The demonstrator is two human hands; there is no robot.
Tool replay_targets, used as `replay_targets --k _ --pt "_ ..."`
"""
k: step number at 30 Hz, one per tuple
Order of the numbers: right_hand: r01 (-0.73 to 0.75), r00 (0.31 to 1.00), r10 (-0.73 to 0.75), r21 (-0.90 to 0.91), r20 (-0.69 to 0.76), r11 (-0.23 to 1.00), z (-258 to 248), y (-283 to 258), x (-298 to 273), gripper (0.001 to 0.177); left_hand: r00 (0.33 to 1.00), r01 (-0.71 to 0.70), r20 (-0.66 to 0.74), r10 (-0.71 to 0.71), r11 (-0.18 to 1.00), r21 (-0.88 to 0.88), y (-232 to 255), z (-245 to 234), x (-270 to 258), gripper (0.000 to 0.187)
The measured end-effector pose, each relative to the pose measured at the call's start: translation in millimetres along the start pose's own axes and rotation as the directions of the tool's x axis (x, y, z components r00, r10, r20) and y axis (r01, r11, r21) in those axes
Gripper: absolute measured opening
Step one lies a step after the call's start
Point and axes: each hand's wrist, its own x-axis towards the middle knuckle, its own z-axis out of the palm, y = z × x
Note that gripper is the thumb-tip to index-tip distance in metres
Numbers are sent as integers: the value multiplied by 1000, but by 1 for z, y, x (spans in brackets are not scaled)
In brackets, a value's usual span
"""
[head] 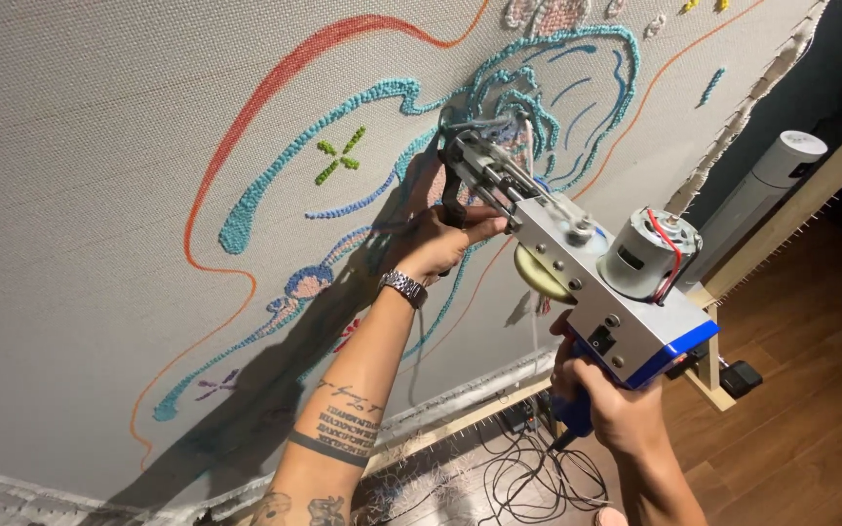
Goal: The person uses an electric tufting gun to apply yarn to a canvas frame to create a rug.
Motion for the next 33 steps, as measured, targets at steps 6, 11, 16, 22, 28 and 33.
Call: replay_targets --k 6,11,16,22,28,33 --pt "-30 999 29 42 28 999 -13 -22 -6 45 973 216 74 -219 975 51 34 17 -16 46" --pt "-142 985 153 126 -80 982 -45 -35 -23 41 983 123 139 -122 992 7 61 44 -40 50" --pt "-167 976 181 121 -119 979 -77 -55 -44 39 964 194 200 -173 977 -90 58 74 -52 55" --pt "-113 988 123 100 -96 989 -89 -69 -62 45 970 166 189 -153 985 -55 66 102 -63 41" --pt "-65 998 67 143 -11 988 -106 -59 -66 43 977 120 188 -99 987 -105 71 107 -62 27" --pt "-69 997 63 148 41 987 -107 -65 -64 49 953 64 304 -18 988 -143 60 102 -53 30"
